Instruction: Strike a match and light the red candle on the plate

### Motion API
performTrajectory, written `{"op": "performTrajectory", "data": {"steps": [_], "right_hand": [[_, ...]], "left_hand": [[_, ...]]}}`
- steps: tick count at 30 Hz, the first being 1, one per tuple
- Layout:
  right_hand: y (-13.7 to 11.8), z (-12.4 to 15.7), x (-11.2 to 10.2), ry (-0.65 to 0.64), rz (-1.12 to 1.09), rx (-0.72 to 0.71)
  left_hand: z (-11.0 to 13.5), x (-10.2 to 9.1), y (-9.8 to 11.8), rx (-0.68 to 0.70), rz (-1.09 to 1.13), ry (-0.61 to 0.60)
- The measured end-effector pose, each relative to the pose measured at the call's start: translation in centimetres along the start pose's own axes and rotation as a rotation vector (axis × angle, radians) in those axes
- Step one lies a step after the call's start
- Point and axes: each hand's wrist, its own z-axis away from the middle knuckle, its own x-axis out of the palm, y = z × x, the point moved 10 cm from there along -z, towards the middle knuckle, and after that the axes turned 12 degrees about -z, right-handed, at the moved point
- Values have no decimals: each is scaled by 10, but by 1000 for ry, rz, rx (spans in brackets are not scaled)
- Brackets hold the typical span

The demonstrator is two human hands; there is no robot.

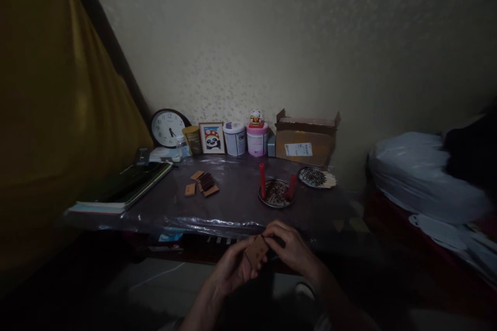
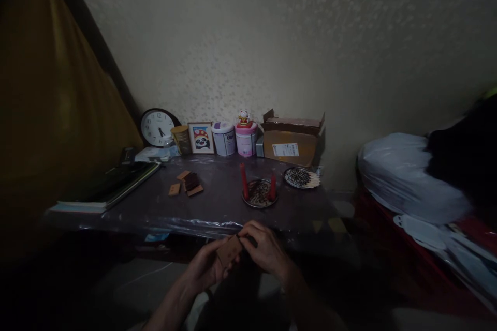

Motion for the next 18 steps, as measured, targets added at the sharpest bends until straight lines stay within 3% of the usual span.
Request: {"op": "performTrajectory", "data": {"steps": [12, 18], "right_hand": [[-4, 0, 3, -58, 37, -34], [1, 0, -5, -25, 79, -30]], "left_hand": [[-1, 1, 3, 54, -25, -52], [-1, 1, 8, 91, -33, -52]]}}
